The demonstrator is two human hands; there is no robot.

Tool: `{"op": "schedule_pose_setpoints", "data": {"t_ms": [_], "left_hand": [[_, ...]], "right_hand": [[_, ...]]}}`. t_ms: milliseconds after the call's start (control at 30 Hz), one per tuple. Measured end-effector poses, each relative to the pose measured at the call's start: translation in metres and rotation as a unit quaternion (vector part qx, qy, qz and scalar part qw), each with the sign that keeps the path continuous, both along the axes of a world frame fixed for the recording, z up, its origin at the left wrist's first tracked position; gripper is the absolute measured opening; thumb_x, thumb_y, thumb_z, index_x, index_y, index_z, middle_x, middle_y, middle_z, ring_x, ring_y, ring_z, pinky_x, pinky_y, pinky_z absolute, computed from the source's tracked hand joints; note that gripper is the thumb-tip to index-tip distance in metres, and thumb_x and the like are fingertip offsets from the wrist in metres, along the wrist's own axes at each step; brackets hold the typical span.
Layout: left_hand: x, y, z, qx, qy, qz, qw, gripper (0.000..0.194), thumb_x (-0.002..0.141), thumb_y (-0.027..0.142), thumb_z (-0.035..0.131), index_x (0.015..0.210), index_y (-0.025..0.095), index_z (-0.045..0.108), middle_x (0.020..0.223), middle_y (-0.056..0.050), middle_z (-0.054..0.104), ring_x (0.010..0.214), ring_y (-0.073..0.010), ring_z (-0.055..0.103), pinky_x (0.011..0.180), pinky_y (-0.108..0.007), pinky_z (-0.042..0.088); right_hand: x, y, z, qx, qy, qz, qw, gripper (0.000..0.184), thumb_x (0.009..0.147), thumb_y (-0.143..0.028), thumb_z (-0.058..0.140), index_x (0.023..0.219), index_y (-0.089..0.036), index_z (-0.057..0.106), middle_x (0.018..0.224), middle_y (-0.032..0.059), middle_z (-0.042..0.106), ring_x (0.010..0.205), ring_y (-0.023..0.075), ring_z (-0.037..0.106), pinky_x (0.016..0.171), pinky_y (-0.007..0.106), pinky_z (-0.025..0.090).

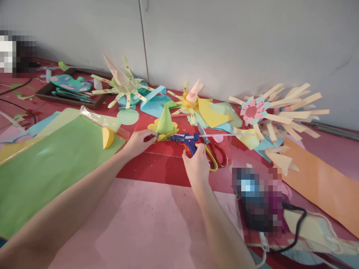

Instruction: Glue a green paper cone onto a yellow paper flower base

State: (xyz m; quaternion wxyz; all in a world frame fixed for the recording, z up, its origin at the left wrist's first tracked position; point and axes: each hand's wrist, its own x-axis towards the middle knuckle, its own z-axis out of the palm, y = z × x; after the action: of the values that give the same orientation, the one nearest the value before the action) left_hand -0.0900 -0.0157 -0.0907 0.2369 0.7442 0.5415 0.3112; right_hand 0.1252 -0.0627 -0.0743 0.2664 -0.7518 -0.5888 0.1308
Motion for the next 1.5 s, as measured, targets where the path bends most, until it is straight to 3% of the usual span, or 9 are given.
{"op": "schedule_pose_setpoints", "data": {"t_ms": [267,567,1500], "left_hand": [[-0.001,0.001,-0.001,0.006,0.000,0.000,1.000,0.014,0.083,0.025,0.051,0.081,0.020,0.065,0.083,-0.001,0.070,0.072,-0.0129,0.062,0.066,-0.023,0.048],[-0.001,0.001,-0.001,0.002,-0.004,-0.001,1.000,0.013,0.083,0.024,0.052,0.082,0.020,0.064,0.084,0.000,0.070,0.074,-0.0126,0.062,0.068,-0.023,0.047],[0.000,-0.001,0.001,0.009,0.011,-0.005,1.000,0.012,0.083,0.022,0.052,0.083,0.019,0.064,0.086,-0.002,0.070,0.076,-0.0137,0.063,0.069,-0.024,0.046]], "right_hand": [[0.010,0.004,0.003,-0.041,-0.004,-0.019,0.999,0.030,0.071,-0.040,0.057,0.092,-0.024,0.043,0.096,0.0078,0.064,0.089,0.0261,0.060,0.063,0.031,0.041],[0.009,0.001,0.003,-0.033,-0.004,-0.002,0.999,0.024,0.075,-0.038,0.053,0.090,-0.024,0.042,0.100,0.0078,0.063,0.091,0.0266,0.060,0.061,0.030,0.038],[0.011,0.002,0.003,-0.030,-0.020,-0.005,0.999,0.028,0.075,-0.037,0.053,0.097,-0.022,0.044,0.108,0.0106,0.063,0.098,0.0297,0.060,0.061,0.031,0.040]]}}
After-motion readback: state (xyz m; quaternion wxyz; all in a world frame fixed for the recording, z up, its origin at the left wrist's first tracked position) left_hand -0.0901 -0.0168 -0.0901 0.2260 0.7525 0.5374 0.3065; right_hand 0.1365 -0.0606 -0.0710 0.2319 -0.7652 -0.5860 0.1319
